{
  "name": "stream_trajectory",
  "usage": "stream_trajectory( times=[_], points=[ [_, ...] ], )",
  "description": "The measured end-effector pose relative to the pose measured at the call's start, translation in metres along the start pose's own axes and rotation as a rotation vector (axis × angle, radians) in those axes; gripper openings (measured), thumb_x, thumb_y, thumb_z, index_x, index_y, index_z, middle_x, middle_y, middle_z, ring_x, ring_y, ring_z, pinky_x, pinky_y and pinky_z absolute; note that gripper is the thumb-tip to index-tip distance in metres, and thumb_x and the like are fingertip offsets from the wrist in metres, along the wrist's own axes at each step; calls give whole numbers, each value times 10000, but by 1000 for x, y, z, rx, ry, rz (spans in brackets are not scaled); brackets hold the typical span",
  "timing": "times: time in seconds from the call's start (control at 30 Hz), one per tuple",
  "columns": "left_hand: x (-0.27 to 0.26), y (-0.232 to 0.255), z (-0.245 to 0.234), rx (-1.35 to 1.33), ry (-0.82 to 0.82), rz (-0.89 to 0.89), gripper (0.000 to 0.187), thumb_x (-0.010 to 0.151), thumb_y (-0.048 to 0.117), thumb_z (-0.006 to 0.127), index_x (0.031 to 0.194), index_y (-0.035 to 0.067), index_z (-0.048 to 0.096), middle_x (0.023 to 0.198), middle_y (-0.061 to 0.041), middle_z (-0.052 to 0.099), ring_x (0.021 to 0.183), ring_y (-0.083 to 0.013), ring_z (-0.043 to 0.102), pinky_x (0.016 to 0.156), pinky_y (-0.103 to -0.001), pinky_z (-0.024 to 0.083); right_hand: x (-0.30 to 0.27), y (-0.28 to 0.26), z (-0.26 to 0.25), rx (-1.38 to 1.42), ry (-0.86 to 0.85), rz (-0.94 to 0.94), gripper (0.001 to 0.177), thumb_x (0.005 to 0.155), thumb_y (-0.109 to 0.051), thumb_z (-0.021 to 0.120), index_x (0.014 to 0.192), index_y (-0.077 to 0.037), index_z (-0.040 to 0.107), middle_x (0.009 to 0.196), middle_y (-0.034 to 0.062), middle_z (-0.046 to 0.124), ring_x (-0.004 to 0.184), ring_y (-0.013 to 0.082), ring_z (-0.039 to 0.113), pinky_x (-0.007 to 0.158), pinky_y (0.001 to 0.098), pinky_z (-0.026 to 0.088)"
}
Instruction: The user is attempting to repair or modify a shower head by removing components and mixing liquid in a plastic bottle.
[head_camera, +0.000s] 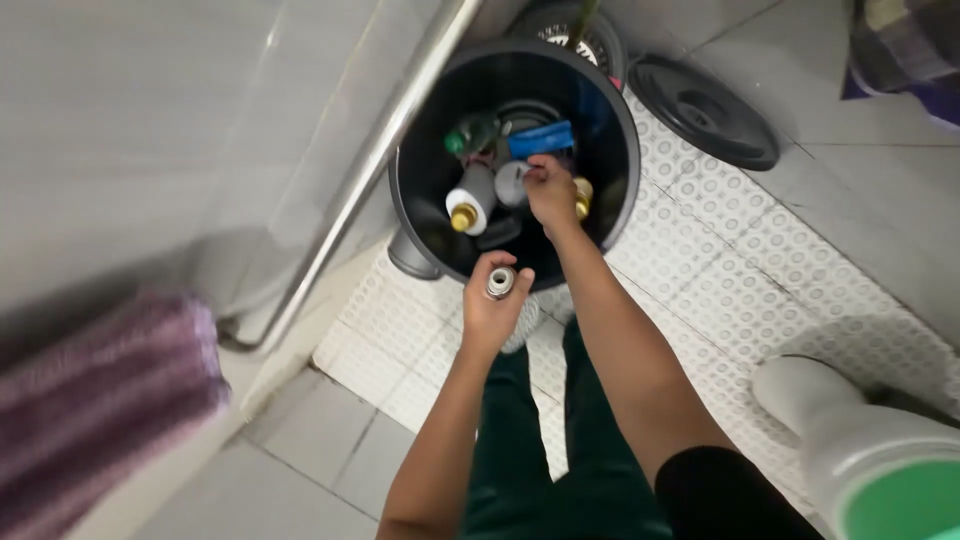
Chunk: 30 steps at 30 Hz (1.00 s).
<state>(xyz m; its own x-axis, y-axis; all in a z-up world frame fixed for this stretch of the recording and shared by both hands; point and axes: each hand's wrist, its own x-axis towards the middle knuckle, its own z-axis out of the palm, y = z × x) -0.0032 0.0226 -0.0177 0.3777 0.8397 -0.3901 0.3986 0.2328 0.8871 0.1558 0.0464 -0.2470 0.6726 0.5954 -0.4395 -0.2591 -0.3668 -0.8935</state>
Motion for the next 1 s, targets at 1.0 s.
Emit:
stream_trajectory(
  times=[1.0],
  points=[
    [120, 11, -57, 116, -397, -428, 371, 886, 227, 777, 1209, 96, 652, 703, 46, 596, 625, -35, 537, 573, -224, 458, 188, 74, 71, -1235, -349, -15, 336, 990, -214, 500, 1186, -286, 763, 1214, 124, 710, 1125, 336, 680, 908, 472, 563]
  ],
)
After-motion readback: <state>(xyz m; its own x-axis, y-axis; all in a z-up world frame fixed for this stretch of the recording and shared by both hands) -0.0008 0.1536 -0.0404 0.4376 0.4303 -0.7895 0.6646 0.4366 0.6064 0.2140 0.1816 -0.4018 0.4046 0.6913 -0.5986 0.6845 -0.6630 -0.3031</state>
